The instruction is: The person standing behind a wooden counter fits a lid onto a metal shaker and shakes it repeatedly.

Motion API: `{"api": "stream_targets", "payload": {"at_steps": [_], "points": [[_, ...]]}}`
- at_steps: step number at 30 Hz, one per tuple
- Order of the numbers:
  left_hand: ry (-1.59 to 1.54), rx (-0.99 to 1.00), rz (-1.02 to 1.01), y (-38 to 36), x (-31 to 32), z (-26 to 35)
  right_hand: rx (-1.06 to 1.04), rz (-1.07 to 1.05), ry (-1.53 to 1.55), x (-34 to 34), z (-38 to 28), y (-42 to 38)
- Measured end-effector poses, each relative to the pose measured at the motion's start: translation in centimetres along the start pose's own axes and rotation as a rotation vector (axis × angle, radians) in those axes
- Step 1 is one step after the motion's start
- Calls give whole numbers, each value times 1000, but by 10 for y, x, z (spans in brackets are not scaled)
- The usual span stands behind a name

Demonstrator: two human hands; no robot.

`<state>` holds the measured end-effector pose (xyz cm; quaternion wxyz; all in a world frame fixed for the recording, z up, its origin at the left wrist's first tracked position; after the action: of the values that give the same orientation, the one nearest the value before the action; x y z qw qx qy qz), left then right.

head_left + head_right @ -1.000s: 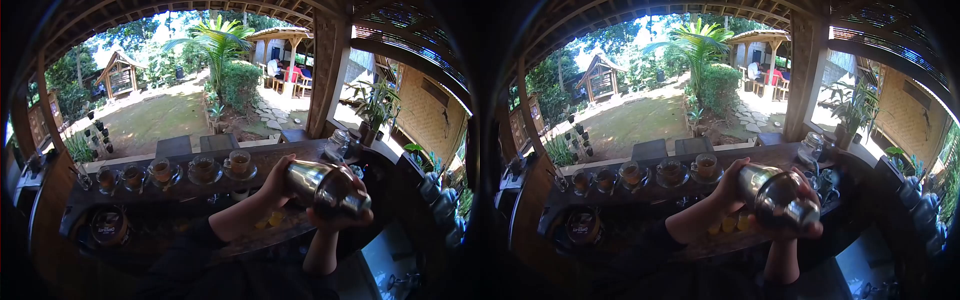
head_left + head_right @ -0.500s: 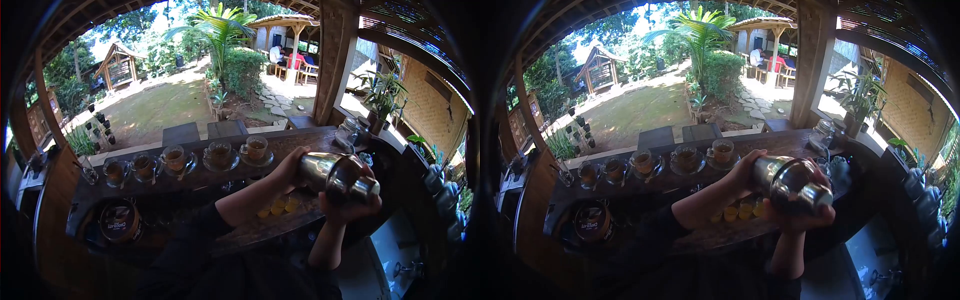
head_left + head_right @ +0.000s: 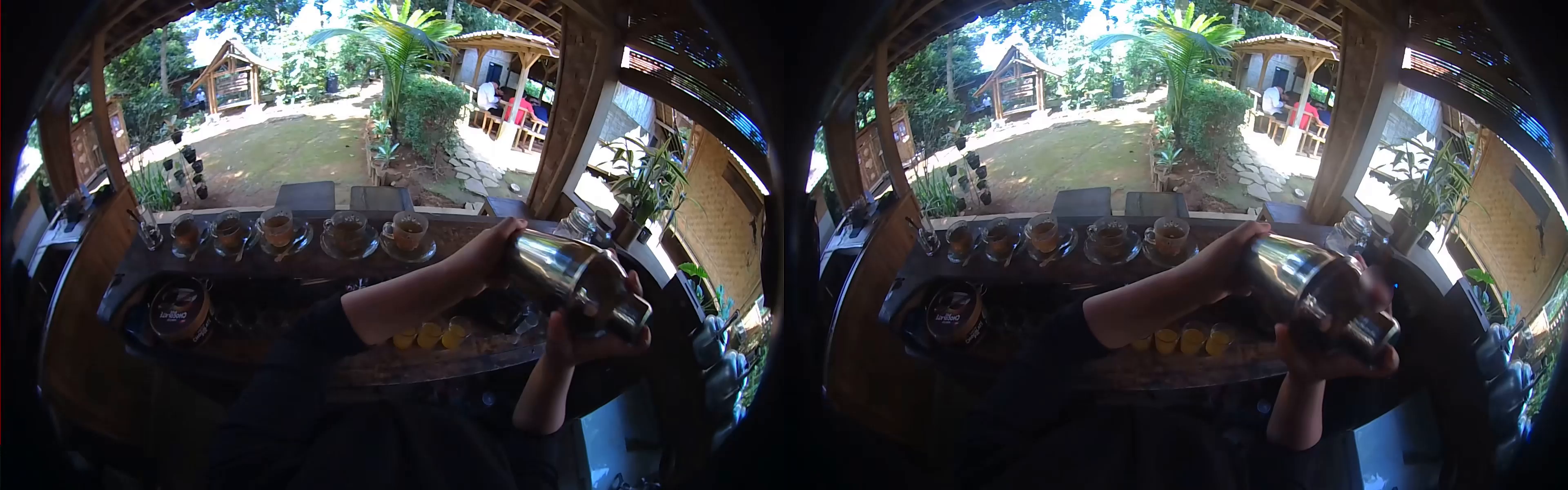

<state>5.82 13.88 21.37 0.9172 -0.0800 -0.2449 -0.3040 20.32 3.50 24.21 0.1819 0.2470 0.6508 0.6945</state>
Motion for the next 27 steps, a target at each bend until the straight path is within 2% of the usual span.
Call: {"api": "stream_targets", "payload": {"at_steps": [1,3,4,7,9,11,12,13,14,15,17,18,21,22,23,25,26,27], "points": [[7,-10,-34,-2,21,12,-134,47,90,-5,-9,16],[220,323,-89,-5,73,34,-147,34,133,-15,2,27],[265,366,-208,-6,94,39,-141,13,158,-23,7,29],[211,434,-240,18,122,26,-118,-65,222,-53,22,29],[-19,244,-142,77,88,-14,-92,-119,264,-72,33,26],[215,46,-25,93,67,-33,-178,-62,154,-75,76,16],[238,123,-51,95,76,-35,-182,-89,167,-79,82,17],[261,205,-79,98,86,-35,-349,-63,267,-83,81,23],[-119,165,-153,105,97,-38,-472,-62,267,-92,76,30],[-122,171,-150,97,117,-29,-588,-64,266,-102,61,42],[81,333,-342,80,161,-8,-559,-129,0,-143,65,31],[212,429,-239,75,175,-6,-557,-127,4,-146,66,33],[32,376,-146,99,162,-29,-150,-182,259,-140,74,41],[-71,313,-78,112,147,-46,-292,-132,297,-130,97,32],[-185,249,-165,129,128,-64,-311,-151,359,-121,103,40],[-296,138,30,128,119,-79,-121,-133,520,-115,132,27],[-294,144,34,130,122,-76,-137,-110,566,-124,135,27],[-220,230,-27,130,134,-69,-194,-136,489,-132,122,40]]}}
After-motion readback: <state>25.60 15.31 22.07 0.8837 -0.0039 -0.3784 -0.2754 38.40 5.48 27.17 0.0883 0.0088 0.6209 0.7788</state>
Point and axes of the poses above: each hand's wrist, its own y-axis towards the middle knuckle, its own x-axis out of the palm, z = x × y, the point moved 4 cm from there along y, towards the middle knuckle, and after that the axes turned 4 degrees about -x, right-handed, at the moved point
